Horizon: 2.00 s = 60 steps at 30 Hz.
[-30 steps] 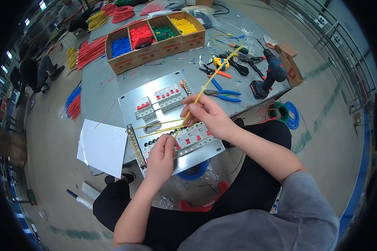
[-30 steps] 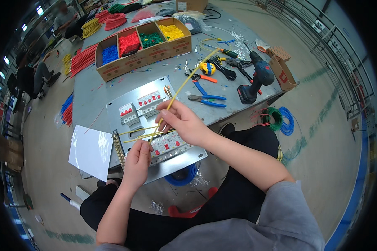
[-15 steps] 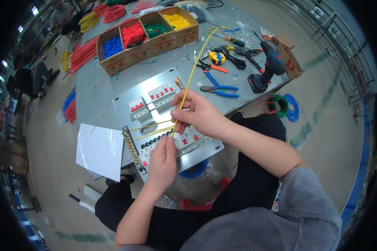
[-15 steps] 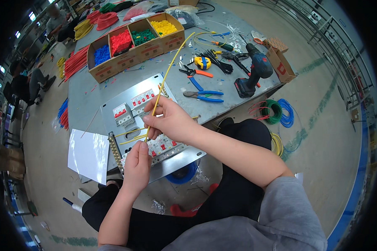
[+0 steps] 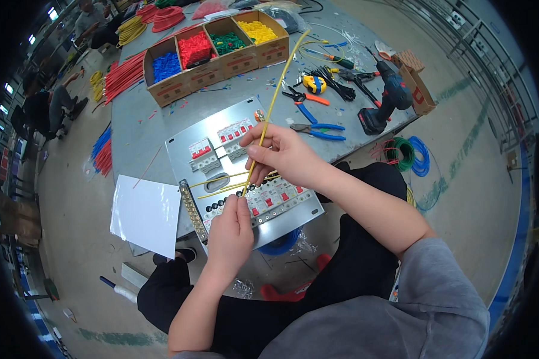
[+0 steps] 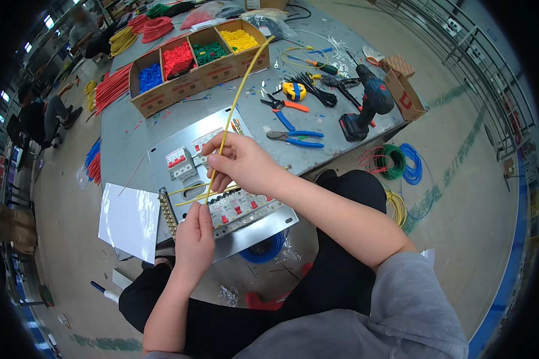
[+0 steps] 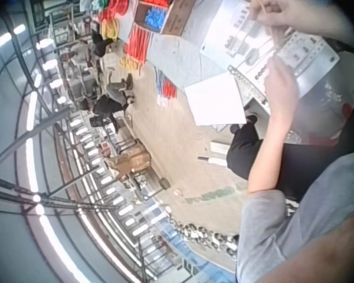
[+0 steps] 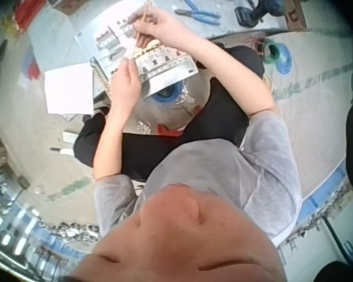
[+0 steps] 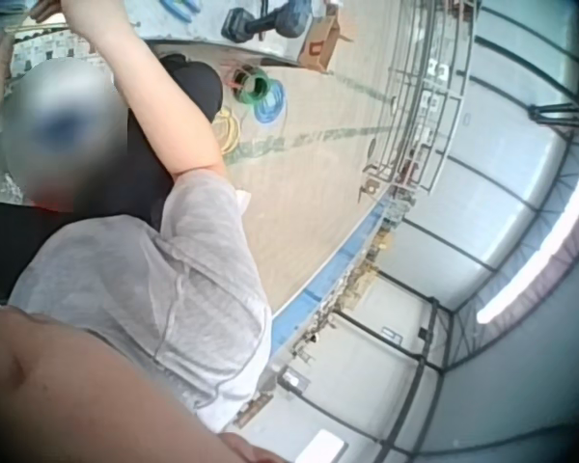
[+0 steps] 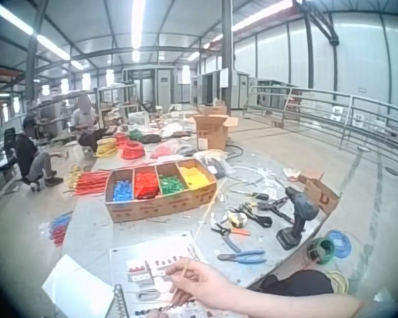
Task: The person is wiring an electrical panel. They strip the ends of yellow, green, and red wires using pliers and insert them into the terminals of a circuit breaker panel.
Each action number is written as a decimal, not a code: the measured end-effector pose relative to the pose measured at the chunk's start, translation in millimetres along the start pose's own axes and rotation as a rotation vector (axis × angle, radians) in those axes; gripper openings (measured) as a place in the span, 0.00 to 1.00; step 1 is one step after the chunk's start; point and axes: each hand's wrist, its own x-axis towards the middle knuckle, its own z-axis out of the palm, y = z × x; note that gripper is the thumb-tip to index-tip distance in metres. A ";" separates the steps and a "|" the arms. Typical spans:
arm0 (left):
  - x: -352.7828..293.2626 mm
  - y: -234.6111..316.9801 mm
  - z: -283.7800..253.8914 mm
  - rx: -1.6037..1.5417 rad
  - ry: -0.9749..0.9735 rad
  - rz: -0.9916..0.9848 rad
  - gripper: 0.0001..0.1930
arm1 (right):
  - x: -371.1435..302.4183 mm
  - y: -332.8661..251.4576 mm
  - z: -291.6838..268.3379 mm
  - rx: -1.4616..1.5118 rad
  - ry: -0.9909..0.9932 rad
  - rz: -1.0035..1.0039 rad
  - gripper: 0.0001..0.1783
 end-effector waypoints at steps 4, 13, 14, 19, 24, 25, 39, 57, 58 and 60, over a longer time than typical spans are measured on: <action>-0.9 -5.9 0.0 0.085 0.061 0.047 0.14 | 1.3 -6.8 -14.6 0.053 0.103 -0.099 0.18; -3.7 -13.7 -1.6 0.376 0.161 0.234 0.12 | -1.3 -18.7 -42.1 0.056 0.152 -0.153 0.22; -4.2 -13.8 -0.7 0.362 0.160 0.238 0.12 | -1.8 -17.0 -42.0 0.055 0.157 -0.168 0.22; -7.9 -10.0 -4.4 0.362 0.133 0.220 0.12 | -3.2 -17.4 -49.3 0.166 0.174 -0.224 0.23; -12.4 -14.3 -5.2 0.413 0.113 0.255 0.11 | -2.2 -26.4 -59.3 0.106 0.226 -0.218 0.24; -12.4 -13.2 -4.9 0.425 0.111 0.262 0.11 | -2.4 -25.4 -62.0 0.123 0.212 -0.219 0.25; -24.6 -21.0 -14.2 0.550 0.134 0.357 0.13 | -3.9 -40.8 -113.7 0.133 0.306 -0.162 0.28; -33.2 -36.9 -25.5 0.579 0.130 0.353 0.10 | 7.1 -25.5 -118.8 0.220 0.395 -0.176 0.17; -33.5 -38.2 -26.5 0.577 0.134 0.357 0.10 | 6.8 -27.6 -117.5 0.250 0.384 -0.161 0.17; -34.3 -40.3 -27.7 0.574 0.140 0.364 0.10 | 6.8 -29.1 -118.1 0.259 0.390 -0.148 0.17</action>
